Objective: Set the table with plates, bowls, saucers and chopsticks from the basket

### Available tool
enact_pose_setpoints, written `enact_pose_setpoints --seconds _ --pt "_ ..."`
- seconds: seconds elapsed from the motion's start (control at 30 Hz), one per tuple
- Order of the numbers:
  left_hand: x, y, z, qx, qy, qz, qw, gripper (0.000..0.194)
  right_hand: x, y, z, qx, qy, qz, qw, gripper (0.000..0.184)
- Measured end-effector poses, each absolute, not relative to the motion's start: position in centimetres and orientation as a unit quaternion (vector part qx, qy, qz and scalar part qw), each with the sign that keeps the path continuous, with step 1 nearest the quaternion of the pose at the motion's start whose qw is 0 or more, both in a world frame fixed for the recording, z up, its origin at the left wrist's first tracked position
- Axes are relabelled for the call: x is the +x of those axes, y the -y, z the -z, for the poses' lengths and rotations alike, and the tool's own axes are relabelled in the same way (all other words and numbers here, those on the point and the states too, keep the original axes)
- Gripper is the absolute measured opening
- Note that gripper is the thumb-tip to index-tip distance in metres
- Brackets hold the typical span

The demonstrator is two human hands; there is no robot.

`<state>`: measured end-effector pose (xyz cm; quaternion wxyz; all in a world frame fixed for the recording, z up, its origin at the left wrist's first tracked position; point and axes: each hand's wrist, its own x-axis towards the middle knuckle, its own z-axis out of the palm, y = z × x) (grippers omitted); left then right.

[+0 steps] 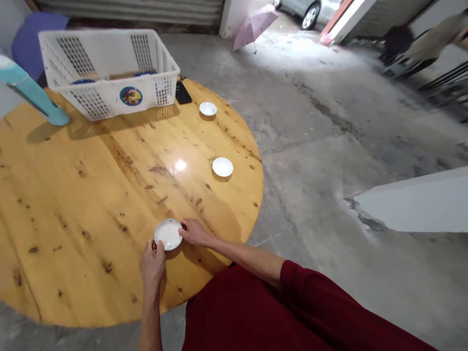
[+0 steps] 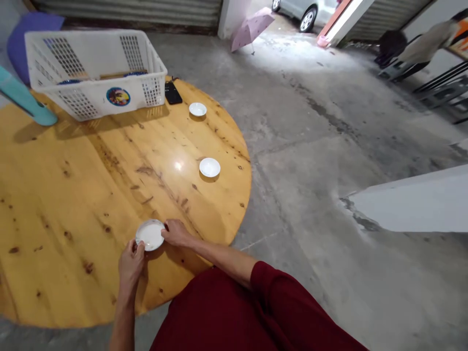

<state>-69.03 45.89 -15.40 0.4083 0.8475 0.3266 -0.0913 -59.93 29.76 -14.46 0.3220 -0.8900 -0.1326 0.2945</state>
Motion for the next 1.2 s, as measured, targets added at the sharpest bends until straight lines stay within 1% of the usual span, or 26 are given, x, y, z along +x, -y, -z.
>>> enact_pose_setpoints --seconds 0.07,0.17,0.23,0.33,0.43,0.53,0.67,0.77,0.87,1.0,1.2 --pt "-69.6 -45.0 14.9 0.847 -0.321 0.095 0.414 0.023 -60.8 -28.8 14.7 -0.889 0.129 -0.292 0.328 0.012" --pt "-70.5 -42.6 14.6 0.827 -0.311 0.106 0.456 0.02 -62.1 -26.1 14.9 -0.889 0.115 -0.283 0.341 0.01" --pt "-70.7 -40.2 14.6 0.82 -0.305 0.109 0.473 0.02 -62.6 -23.6 14.8 -0.893 0.108 -0.265 0.347 0.01" --pt "-70.1 -35.7 14.4 0.826 -0.283 0.121 0.471 0.021 -62.5 -19.0 14.3 -0.903 0.1 -0.225 0.352 0.01" --pt "-68.5 -30.3 13.8 0.83 -0.241 0.122 0.488 0.027 -61.9 -13.3 13.8 -0.908 0.088 -0.2 0.356 0.012" --pt "-66.5 -24.2 13.1 0.855 -0.205 0.116 0.463 0.028 -61.0 -6.7 13.6 -0.905 0.086 -0.179 0.377 0.016" --pt "-64.0 -15.1 12.8 0.866 -0.207 0.159 0.426 0.023 -59.7 2.6 13.9 -0.898 0.067 -0.151 0.408 0.027" --pt "-62.6 -8.5 12.6 0.861 -0.213 0.192 0.419 0.022 -58.5 9.0 14.1 -0.9 0.041 -0.148 0.408 0.033" --pt "-61.6 -3.8 12.0 0.869 -0.204 0.202 0.403 0.02 -57.3 13.5 14.1 -0.898 0.025 -0.16 0.41 0.035" --pt "-60.7 -1.6 11.1 0.87 -0.225 0.2 0.39 0.018 -55.3 15.3 14.1 -0.887 0.044 -0.18 0.422 0.037" --pt "-57.6 -3.1 11.2 0.801 -0.34 0.103 0.482 0.027 -49.7 12.6 14.0 -0.871 0.123 -0.157 0.449 0.033"
